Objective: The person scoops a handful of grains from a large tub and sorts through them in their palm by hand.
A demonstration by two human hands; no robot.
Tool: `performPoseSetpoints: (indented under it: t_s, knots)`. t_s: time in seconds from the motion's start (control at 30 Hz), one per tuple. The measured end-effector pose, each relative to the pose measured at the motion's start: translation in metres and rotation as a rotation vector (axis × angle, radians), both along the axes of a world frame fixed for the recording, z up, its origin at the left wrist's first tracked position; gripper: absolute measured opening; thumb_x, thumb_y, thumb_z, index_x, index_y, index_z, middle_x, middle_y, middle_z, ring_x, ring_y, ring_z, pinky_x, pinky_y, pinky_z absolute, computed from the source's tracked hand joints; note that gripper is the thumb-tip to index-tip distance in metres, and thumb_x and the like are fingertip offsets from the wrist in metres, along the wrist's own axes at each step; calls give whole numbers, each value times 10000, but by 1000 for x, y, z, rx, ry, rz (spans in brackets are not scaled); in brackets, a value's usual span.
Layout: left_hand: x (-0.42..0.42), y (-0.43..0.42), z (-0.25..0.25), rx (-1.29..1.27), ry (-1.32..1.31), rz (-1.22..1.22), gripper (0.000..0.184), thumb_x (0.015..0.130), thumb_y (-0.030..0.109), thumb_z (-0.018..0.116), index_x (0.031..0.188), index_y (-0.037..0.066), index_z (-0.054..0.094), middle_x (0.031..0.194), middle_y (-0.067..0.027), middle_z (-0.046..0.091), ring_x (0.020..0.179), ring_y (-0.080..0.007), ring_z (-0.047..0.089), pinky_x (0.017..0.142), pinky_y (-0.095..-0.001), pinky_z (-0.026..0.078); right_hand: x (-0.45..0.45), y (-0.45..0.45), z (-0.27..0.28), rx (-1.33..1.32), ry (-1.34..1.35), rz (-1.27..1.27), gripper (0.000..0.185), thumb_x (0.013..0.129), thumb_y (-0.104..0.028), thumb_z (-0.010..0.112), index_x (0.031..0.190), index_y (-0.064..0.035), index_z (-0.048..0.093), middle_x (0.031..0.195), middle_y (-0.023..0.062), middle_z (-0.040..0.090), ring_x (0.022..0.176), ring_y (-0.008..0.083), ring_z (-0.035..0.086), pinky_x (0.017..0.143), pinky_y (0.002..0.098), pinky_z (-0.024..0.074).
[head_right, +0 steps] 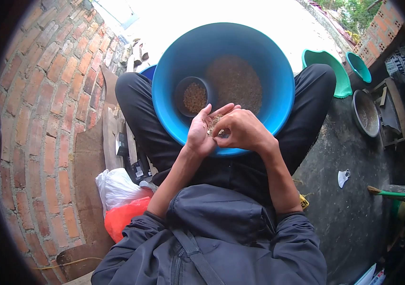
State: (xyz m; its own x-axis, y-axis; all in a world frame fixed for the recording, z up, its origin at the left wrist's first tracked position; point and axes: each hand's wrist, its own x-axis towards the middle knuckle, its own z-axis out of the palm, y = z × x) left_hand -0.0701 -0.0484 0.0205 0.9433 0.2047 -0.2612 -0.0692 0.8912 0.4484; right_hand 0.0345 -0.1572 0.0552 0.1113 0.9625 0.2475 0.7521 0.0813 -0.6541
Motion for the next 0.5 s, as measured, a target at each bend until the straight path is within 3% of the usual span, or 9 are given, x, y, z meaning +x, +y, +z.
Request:
performPoseSetpoints:
  t_s: [0.3,0.5]
  knots:
    - [-1,0,4,25,49,0,623,1039,415,196,1335,-59,470,1358,-210,530,1223,-291,541,1072,-414,423,0,5,-6,82,61,-24,131,675,-108,768,805,-120,769,737,85,704,695,222,677,665,322,517]
    - [0,0,-2,25,-7,-1,624,1040,415,192,1342,-57,466,1366,-206,524,1224,-280,541,1072,-409,425,-2,8,-13,102,-94,-75,147,686,-118,766,831,-136,779,745,84,712,719,228,687,670,330,515]
